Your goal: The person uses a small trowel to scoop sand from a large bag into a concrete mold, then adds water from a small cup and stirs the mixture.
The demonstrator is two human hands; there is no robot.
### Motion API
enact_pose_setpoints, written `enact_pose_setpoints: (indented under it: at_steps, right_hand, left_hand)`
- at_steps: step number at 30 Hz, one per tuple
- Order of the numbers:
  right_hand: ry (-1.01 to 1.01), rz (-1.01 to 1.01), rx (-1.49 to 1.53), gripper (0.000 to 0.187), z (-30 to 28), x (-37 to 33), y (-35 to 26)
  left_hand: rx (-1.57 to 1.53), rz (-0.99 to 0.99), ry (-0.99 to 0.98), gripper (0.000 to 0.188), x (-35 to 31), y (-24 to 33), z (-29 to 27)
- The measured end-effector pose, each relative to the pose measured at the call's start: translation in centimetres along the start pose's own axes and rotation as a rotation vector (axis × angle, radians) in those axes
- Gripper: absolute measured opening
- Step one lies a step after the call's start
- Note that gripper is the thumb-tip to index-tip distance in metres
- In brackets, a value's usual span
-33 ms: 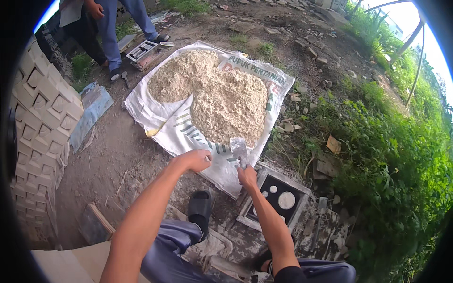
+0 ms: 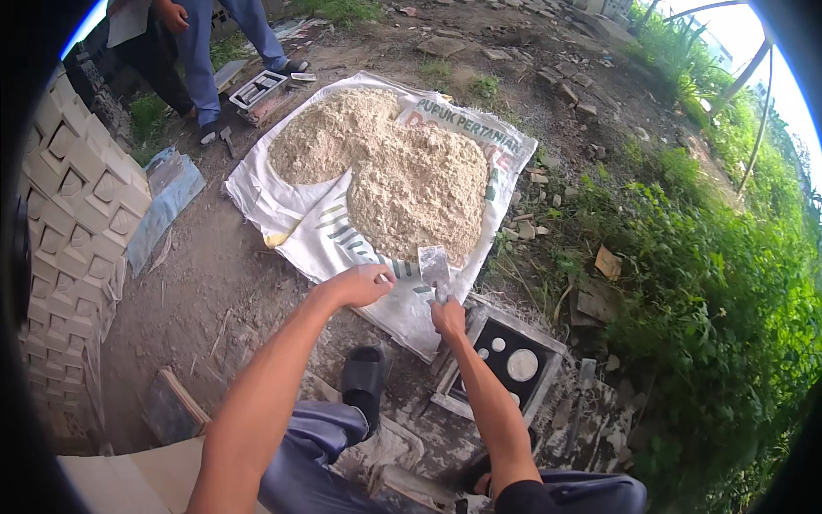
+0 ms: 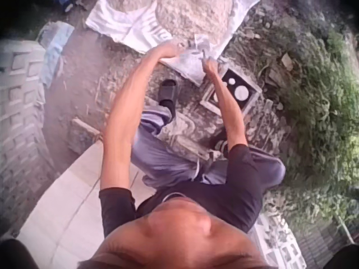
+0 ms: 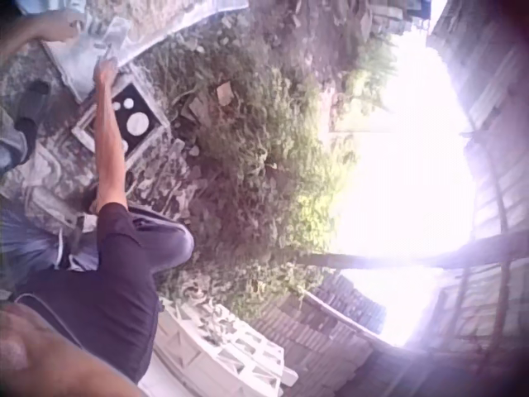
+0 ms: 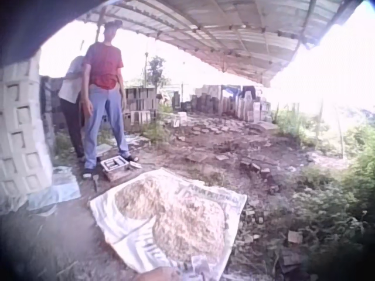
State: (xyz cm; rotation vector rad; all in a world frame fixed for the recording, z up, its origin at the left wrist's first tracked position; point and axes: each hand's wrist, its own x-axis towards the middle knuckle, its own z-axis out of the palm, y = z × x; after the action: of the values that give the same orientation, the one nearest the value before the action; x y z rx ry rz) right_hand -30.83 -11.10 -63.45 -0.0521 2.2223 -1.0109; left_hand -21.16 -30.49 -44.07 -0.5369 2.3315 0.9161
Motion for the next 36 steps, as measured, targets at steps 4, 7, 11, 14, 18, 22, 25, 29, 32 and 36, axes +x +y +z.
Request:
enact_pose_setpoints:
  at_steps: [4,7,11,14,18,22,25,29,32,36]
  right_hand:
    - [0.024,-0.071,-0.047,0.036,4.4,3.2,-0.8]
    - [0.067,-0.096,0.047,0.037,5.8,6.0,-0.8]
    - [0.187,-0.218,-0.051,0.042,6.5,12.2,0.4]
    - [0.174,-0.216,-0.219,0.045,3.1,16.9,2.0]
    - [0.093,-0.166,-0.349,0.053,3.3,9.8,-4.0]
    - [0.161,-0.172,-0.32,0.049,0.5,7.7,-4.1]
    - [0.165,-0.223,-0.284,0.048,-0.7,6.8,-4.5]
    - [0.168,-0.24,-0.315,0.049,-1.9,4.6,-5.7]
    - [0.141,-0.27,-0.323,0.051,-2.6,3.1,-5.4]
    - [0.124,-0.385,-0.252,0.054,-4.5,0.0,-4.1]
  left_hand:
    - [-0.125,0.022,0.226,0.032,-0.9,-1.6,-0.7]
    - [-0.034,0.018,0.211,0.032,-1.8,-1.7,-1.0]
    - [0.007,-0.041,0.148,0.034,-2.1,-2.7,-0.4]
    - [0.048,-0.022,0.1,0.035,-1.5,-3.5,0.2]
    - [0.038,-0.13,0.137,0.034,-2.7,-5.4,-0.2]
    - [0.016,-0.035,0.16,0.032,-1.5,-4.0,0.3]
    - [0.029,-0.01,0.224,0.031,-1.4,-4.0,0.7]
    - [0.087,0.073,0.39,0.033,-0.7,-4.2,2.0]
    - [0.107,0.099,0.383,0.035,0.2,-3.3,3.0]
    - [0.295,0.078,0.171,0.035,0.6,-1.0,3.1]
